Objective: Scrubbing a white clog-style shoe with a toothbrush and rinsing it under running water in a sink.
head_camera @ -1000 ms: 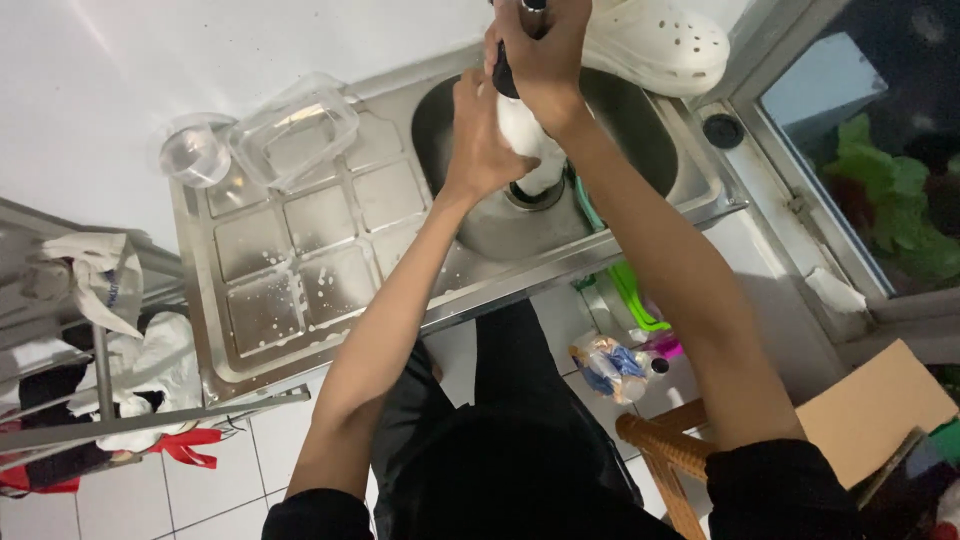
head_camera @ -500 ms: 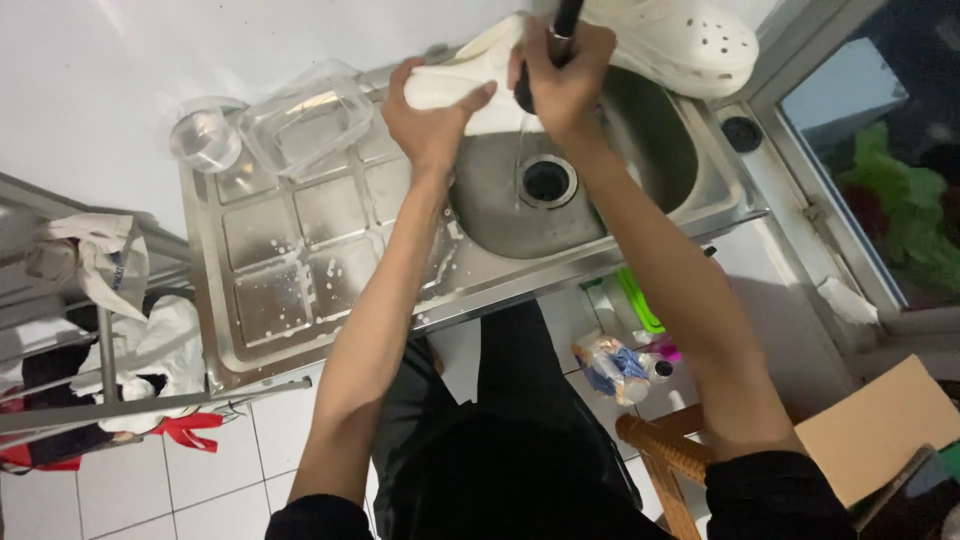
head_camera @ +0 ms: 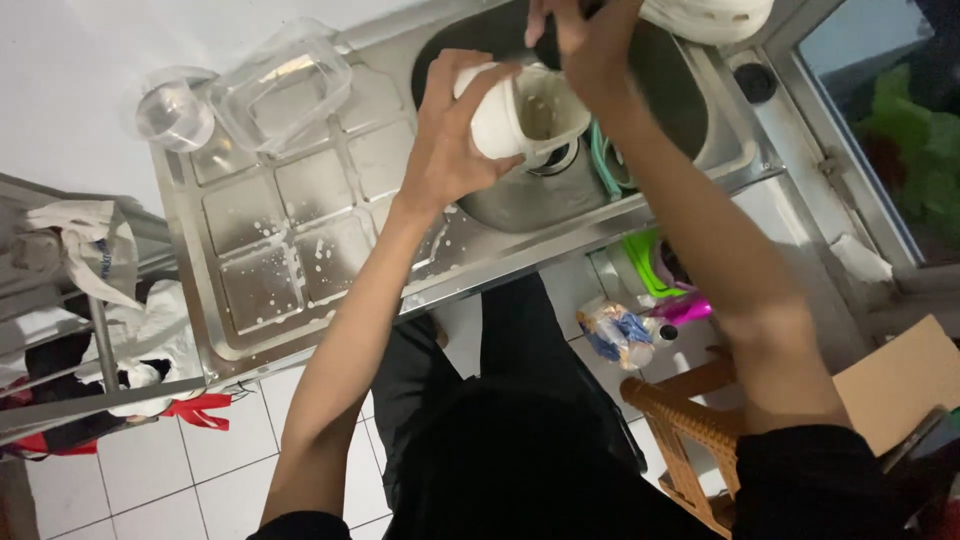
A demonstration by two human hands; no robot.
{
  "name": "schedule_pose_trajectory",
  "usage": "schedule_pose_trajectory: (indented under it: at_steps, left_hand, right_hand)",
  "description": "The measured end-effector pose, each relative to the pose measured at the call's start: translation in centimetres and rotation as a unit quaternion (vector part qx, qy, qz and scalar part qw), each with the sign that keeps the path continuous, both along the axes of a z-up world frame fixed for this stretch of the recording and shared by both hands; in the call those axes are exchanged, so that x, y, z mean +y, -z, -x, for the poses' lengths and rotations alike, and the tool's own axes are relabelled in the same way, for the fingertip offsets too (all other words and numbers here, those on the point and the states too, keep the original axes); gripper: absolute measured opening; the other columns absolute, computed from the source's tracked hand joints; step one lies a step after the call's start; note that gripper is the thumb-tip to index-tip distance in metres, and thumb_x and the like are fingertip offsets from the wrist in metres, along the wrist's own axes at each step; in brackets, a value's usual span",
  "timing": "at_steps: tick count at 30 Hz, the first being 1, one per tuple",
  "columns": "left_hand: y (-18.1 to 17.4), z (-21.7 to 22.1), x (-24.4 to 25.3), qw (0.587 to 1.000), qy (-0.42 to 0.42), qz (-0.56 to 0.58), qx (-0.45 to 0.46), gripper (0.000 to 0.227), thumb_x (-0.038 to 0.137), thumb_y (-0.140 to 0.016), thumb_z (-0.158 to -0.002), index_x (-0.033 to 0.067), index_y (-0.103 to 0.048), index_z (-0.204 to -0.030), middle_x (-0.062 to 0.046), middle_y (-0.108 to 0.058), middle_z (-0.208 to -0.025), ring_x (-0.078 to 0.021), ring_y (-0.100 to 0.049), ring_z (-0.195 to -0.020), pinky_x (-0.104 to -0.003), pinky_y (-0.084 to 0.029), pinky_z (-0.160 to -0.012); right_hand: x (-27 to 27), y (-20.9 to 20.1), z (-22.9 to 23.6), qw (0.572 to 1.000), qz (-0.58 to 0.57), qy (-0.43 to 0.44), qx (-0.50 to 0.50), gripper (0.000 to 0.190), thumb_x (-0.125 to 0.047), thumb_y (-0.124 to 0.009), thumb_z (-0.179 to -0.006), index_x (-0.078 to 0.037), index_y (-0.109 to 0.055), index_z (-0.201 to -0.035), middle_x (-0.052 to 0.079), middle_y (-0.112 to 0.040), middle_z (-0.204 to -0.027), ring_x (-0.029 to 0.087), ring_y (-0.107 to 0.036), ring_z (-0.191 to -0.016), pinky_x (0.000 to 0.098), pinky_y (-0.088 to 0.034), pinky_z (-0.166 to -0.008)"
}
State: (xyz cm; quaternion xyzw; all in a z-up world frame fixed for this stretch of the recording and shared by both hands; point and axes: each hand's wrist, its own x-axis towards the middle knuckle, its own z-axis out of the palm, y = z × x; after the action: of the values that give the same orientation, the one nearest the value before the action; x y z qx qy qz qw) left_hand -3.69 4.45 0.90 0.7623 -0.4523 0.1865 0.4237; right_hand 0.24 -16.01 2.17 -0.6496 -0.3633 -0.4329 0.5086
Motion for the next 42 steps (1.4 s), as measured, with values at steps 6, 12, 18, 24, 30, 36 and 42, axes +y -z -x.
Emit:
schedule_pose_trajectory:
  at_steps: [6,12,18,24,30,36,42]
  left_hand:
    - [2.4,-0.8,0.7,0.999,-0.003,-0.034,-0.013,0.101,0.019,-0.096,-0.078,0.0092,-0.033,-0.156,-0.019,-0.043,-0.135,-0.038,-0.048,-0.127,-0.052,-0.047,-0.109]
    - [1.6,-1.1,1.7,1.0,0.002,-0.027,-0.012,0.076,0.021,-0.092,-0.077,0.0058,-0.049,-0.138,-0.022,-0.042,-0.139,-0.0442,-0.047,-0.134,-0.061,-0.05,-0.105]
    - [1.2,-0.7,2.4,0.998,0.024,-0.058,0.026,0.082,0.024,-0.091,-0.077,0.0069,-0.045,-0.143,-0.021,-0.046,-0.143,-0.042,-0.051,-0.133,-0.056,-0.049,-0.107]
    - [0.7,1.4,2.9,0.99,0.016,-0.141,0.006,0.081,-0.004,-0.087,-0.067,0.004,-0.05,-0.138,-0.023,-0.044,-0.143,-0.0448,-0.048,-0.135,-0.055,-0.058,-0.096]
    - [0.2,2.7,2.0,0.982,0.022,-0.187,-0.006,0.089,-0.02,-0.08,-0.056,0.0042,-0.051,-0.137,-0.02,-0.043,-0.144,-0.0456,-0.052,-0.13,-0.05,-0.06,-0.079]
    - [0.0,3.1,2.0,0.98,0.015,-0.199,0.005,0.092,-0.02,-0.079,-0.054,0.0033,-0.051,-0.138,-0.02,-0.043,-0.141,-0.0453,-0.053,-0.124,-0.048,-0.058,-0.068]
    - [-0.2,3.6,2.6,0.983,0.01,-0.182,0.02,0.087,-0.021,-0.072,-0.058,0.0061,-0.051,-0.139,-0.02,-0.042,-0.143,-0.0448,-0.055,-0.124,-0.047,-0.055,-0.066]
  right_hand:
    - [3.4,0.1,2.8,0.991,-0.11,0.001,0.078,0.044,0.003,-0.049,-0.1,0.003,-0.051,-0.056,0.016,-0.055,-0.054,0.024,-0.057,-0.051,0.0363,-0.047,-0.057]
    - [3.1,0.5,3.2,0.991,-0.091,0.026,0.097,0.051,-0.012,-0.054,-0.107,0.003,-0.054,-0.058,0.015,-0.06,-0.057,0.024,-0.06,-0.052,0.0378,-0.052,-0.057]
    - [3.9,0.5,3.2,0.985,-0.136,0.011,0.102,0.044,-0.002,-0.054,-0.102,0.003,-0.048,-0.059,0.016,-0.052,-0.053,0.026,-0.059,-0.048,0.0381,-0.05,-0.05]
    - [2.9,0.1,2.1,0.995,-0.055,0.063,0.052,0.055,-0.011,-0.049,-0.109,0.003,-0.055,-0.057,0.014,-0.061,-0.055,0.025,-0.063,-0.051,0.0367,-0.052,-0.054]
    - [-0.4,2.8,-0.5,0.994,0.024,0.009,0.105,0.042,-0.001,-0.045,-0.107,0.001,-0.053,-0.066,0.013,-0.062,-0.064,0.026,-0.063,-0.061,0.0395,-0.056,-0.07]
    - [-2.8,0.4,1.2,0.908,0.249,0.009,0.337,0.04,-0.019,-0.044,-0.116,-0.007,-0.076,-0.096,0.003,-0.06,-0.079,0.016,-0.053,-0.075,0.0345,-0.04,-0.074]
    - [-3.0,-2.5,2.8,0.82,0.318,-0.016,0.475,0.041,-0.029,-0.044,-0.111,-0.008,-0.079,-0.105,0.009,-0.071,-0.102,0.021,-0.063,-0.097,0.0354,-0.047,-0.09]
